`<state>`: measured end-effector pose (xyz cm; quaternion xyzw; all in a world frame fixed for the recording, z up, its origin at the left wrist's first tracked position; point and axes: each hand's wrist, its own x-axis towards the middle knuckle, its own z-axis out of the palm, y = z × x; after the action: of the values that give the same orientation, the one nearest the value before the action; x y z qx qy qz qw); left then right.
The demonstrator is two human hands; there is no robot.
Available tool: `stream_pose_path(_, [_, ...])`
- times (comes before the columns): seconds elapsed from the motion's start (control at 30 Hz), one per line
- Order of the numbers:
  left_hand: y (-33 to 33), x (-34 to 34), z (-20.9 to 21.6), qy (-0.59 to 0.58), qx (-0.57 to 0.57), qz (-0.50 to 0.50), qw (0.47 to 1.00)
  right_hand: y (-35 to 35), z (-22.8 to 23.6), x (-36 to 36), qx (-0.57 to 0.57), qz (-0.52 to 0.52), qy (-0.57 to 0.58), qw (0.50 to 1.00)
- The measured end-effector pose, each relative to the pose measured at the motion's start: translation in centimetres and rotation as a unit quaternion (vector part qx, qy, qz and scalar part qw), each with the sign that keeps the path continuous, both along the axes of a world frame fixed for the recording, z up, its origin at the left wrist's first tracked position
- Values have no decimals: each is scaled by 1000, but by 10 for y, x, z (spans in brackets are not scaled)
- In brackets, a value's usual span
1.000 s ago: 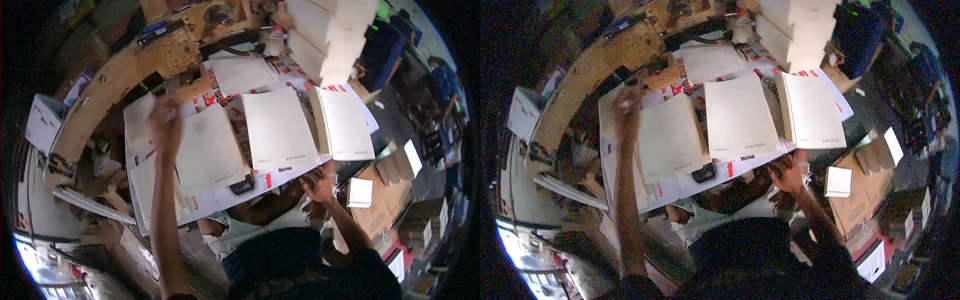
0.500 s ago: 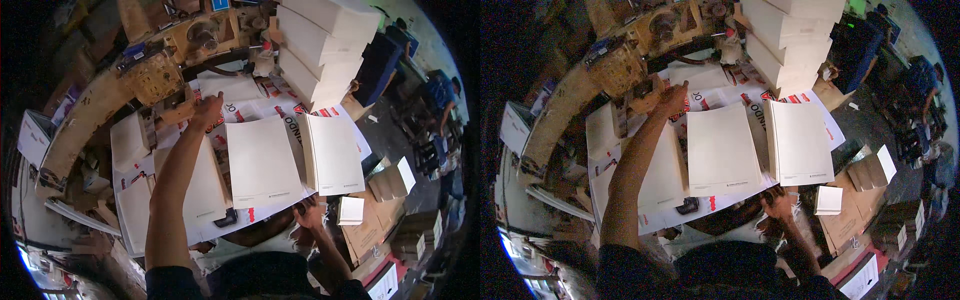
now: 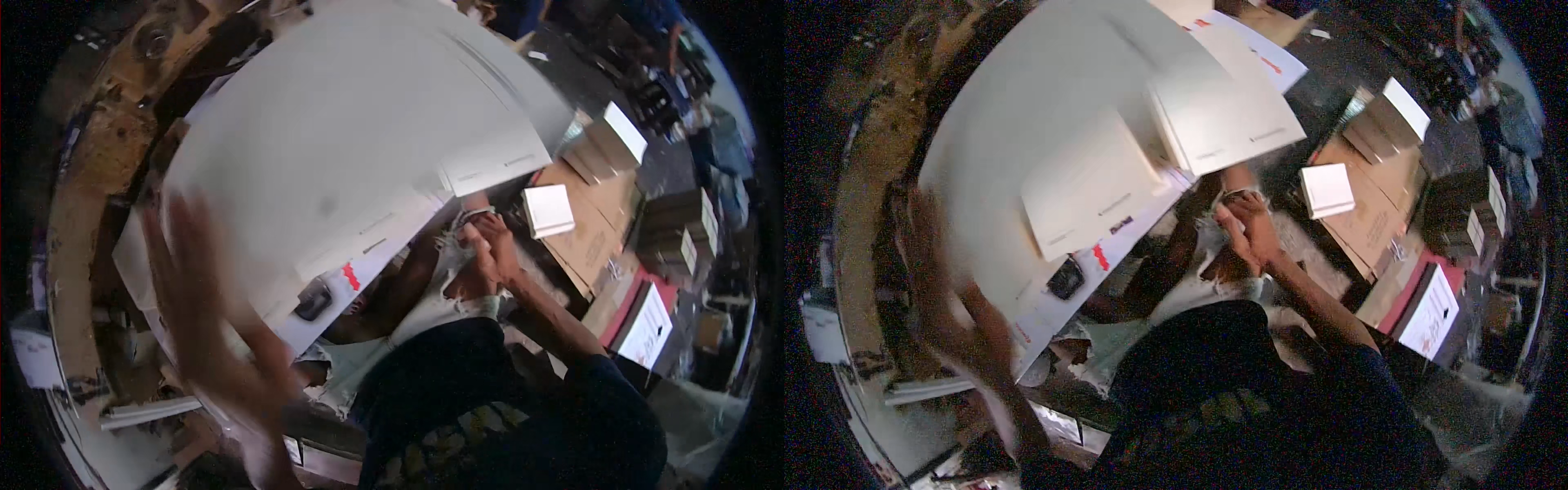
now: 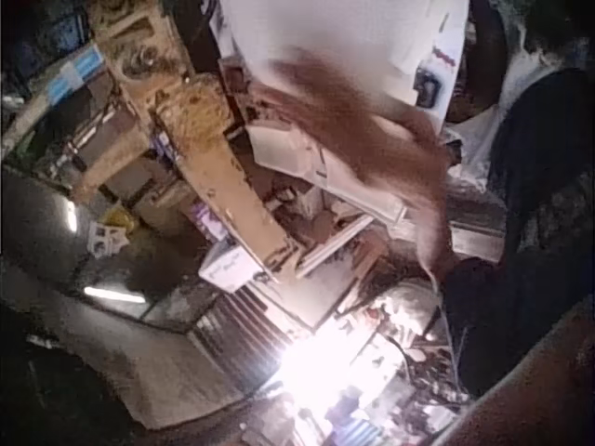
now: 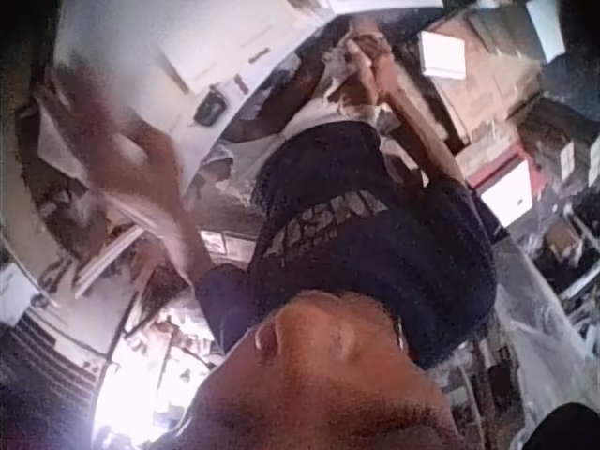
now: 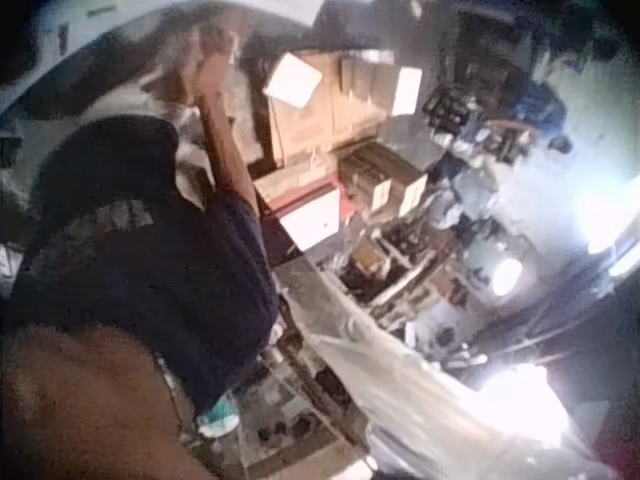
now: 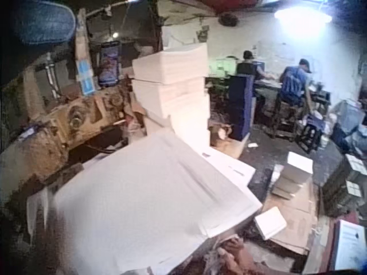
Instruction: The person picks up folded white paper items from various stacks by hand, turns them over, and places them onto a different stack on a cluttered workbench.
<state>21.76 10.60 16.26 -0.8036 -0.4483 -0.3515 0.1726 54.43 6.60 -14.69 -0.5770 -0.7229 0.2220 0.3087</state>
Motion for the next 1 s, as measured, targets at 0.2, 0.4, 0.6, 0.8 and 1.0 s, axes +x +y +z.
stream_pose_path(0.2, [-132,58,-64,65,-318,-184,928,-76,-13,100,-154,-223,142,952])
stream_pose_path(0.4, [-133,38,-178,-7,-414,-298,860,-130,-2,156,-214,-269,532,774])
stream_pose_path(0.6, [-99,-17,-262,-347,-540,-170,748,-83,76,26,-275,-268,638,667])
stream_pose_path(0.8, [-68,-58,-277,-217,-599,-80,767,-48,65,1,-252,-270,261,892])
stream_pose_path(1.0, [-82,-38,-258,-192,-538,36,820,-34,28,18,-203,-249,238,916])
